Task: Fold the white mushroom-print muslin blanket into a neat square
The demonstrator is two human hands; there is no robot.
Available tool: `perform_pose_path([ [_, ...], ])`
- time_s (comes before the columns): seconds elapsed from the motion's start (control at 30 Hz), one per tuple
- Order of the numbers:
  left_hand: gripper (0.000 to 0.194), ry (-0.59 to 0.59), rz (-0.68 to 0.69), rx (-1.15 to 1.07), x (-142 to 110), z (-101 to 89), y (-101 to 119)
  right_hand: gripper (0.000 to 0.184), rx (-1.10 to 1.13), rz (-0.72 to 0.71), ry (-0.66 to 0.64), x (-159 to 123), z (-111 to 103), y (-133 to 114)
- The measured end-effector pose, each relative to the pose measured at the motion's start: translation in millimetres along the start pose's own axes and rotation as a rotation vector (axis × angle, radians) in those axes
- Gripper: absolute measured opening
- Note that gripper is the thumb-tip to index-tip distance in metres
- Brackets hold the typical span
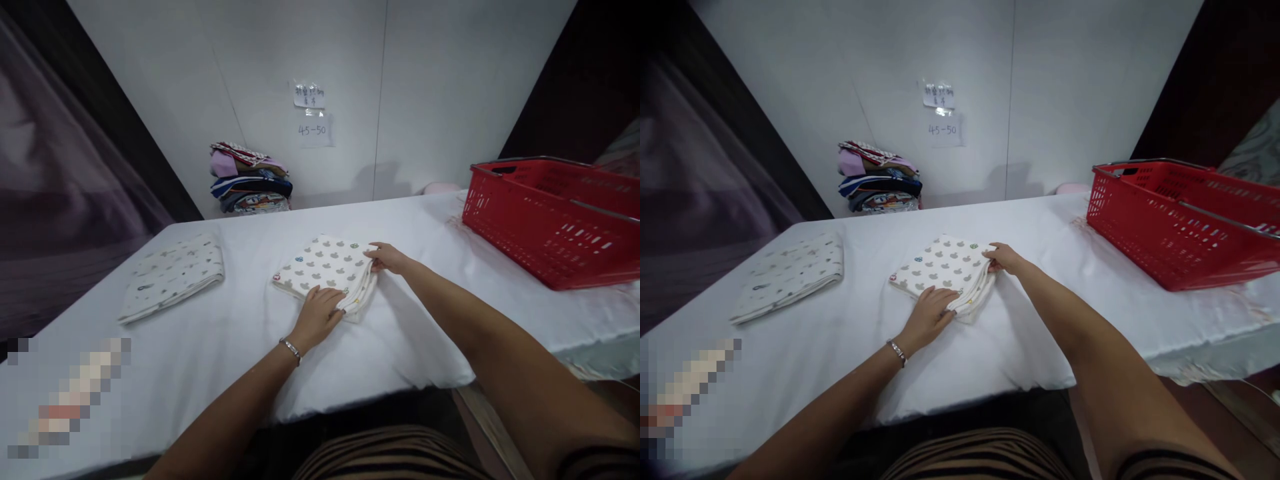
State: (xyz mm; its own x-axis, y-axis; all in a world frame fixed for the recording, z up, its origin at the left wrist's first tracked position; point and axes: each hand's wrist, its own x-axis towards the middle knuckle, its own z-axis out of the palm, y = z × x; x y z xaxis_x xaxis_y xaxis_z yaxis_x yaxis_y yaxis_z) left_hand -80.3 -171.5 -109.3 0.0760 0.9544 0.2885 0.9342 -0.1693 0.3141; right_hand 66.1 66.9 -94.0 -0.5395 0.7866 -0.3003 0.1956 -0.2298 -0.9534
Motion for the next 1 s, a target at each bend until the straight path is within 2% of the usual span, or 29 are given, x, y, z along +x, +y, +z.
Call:
perform_pose_path([
  [0.1, 0.035, 0.034, 0.026, -0.004, 0, -1.6, 0, 0.061, -0.006, -0.062, -0.002, -1, -8, 4],
  [0.27, 0.036, -0.059, 0.135, 0.039, 0, 2.9, 3, 0.055, -0.156, -0.014, 0.05, -2, -14, 22],
  [0.5, 0.038, -0.024, 0.114, 0.076, -1, 9.7, 6, 0.055, -0.271, -0.083, 0.117, 1, -15, 21],
  [0.7, 0.042, -0.045, 0.121, 0.057, -4, 8.0, 8, 0.05, -0.559, -0.102, 0.21, 1, -18, 21],
  [0.83, 0.05, -0.017, 0.108, 0.015, 0, 5.1, 15, 0.055, -0.708, -0.228, 0.262, 0, -8, 7],
  [0.97, 0.058, -0.043, 0.112, 0.074, 7, 20.0, 25, 0.053, -0.934, -0.555, 0.138, -1, 14, 3],
  [1.0, 0.06, -0.052, 0.11, 0.093, 7, 25.6, 27, 0.055, -1.018, -0.589, 0.09, 0, 19, 7],
])
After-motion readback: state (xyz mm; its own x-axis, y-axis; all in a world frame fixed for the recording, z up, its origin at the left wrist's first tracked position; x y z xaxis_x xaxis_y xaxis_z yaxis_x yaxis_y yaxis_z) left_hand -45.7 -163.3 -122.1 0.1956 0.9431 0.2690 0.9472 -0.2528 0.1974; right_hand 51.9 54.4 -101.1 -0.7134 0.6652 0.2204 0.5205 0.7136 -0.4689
